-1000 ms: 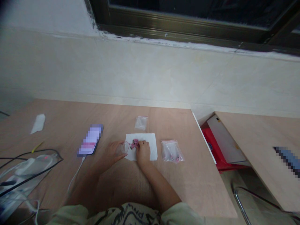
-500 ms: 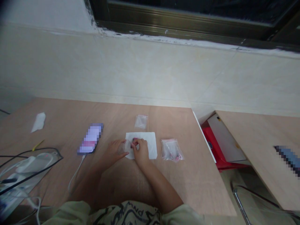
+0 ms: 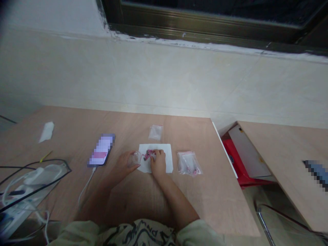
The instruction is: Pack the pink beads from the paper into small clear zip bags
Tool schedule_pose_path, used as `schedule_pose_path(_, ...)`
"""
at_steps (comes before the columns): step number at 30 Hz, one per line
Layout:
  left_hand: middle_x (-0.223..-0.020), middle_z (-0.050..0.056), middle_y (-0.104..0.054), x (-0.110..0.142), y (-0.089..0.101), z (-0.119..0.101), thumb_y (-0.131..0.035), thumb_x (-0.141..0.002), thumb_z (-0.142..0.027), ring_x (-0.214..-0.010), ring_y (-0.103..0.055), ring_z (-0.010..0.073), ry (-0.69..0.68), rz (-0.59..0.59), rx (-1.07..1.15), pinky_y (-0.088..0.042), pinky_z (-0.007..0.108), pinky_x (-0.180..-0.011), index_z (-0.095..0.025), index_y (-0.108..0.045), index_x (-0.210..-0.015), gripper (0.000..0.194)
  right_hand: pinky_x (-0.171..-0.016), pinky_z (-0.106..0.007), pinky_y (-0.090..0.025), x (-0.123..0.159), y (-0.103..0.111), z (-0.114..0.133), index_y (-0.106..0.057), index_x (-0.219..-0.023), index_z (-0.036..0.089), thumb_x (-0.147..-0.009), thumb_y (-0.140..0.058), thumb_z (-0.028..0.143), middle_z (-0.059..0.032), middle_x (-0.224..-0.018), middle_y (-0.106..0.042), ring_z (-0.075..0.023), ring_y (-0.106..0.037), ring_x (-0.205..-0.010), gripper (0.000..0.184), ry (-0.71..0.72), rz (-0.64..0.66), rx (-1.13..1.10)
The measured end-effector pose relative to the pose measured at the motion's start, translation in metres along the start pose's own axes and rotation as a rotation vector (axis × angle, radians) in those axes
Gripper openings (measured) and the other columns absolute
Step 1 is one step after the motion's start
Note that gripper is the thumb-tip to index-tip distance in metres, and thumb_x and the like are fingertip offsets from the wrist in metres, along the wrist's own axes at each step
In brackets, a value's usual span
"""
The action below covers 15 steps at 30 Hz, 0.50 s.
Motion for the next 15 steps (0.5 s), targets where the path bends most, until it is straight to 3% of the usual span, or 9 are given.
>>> schedule_pose_path(10,-0.102,0.009,-0.056,0.0,-0.002,0.005,-0.061,-0.065,-0.032,-0.098,-0.051,0.0238,-0.022,-0.012,0.016,-0.037,0.042,-0.086,-0.017,-0.046,-0.105,0.045,-0.067,-0.027,-0.039,-0.016,-0.011,-0.01,-0.059,-0.077,0.017,-0.075,-0.043,0.011,-0.0064,-0.079,-0.054,-0.0166,-0.049,-0.073,0.017,-0.001,0.102,0.106)
schedule_pose_path(15,-0.101,0.01,-0.057,-0.003,-0.005,0.002,-0.062,-0.064,-0.032,-0.096,-0.051,0.0247,-0.015,-0.001,-0.003,-0.037,0.042,-0.085,-0.017,-0.047,-0.103,0.045,-0.072,-0.029,-0.038,-0.011,0.006,0.015,-0.06,-0.074,0.017,-0.073,-0.049,0.015,-0.0044,-0.074,-0.054,-0.0166,-0.049,-0.075,0.011,0.059,0.048,-0.045)
Point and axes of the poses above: each hand's wrist, its own x-axis away from the middle knuckle, its own y-axis out of the back of the hand, z = x × y, the point moved 7 cm from there along -x, towards the middle knuckle
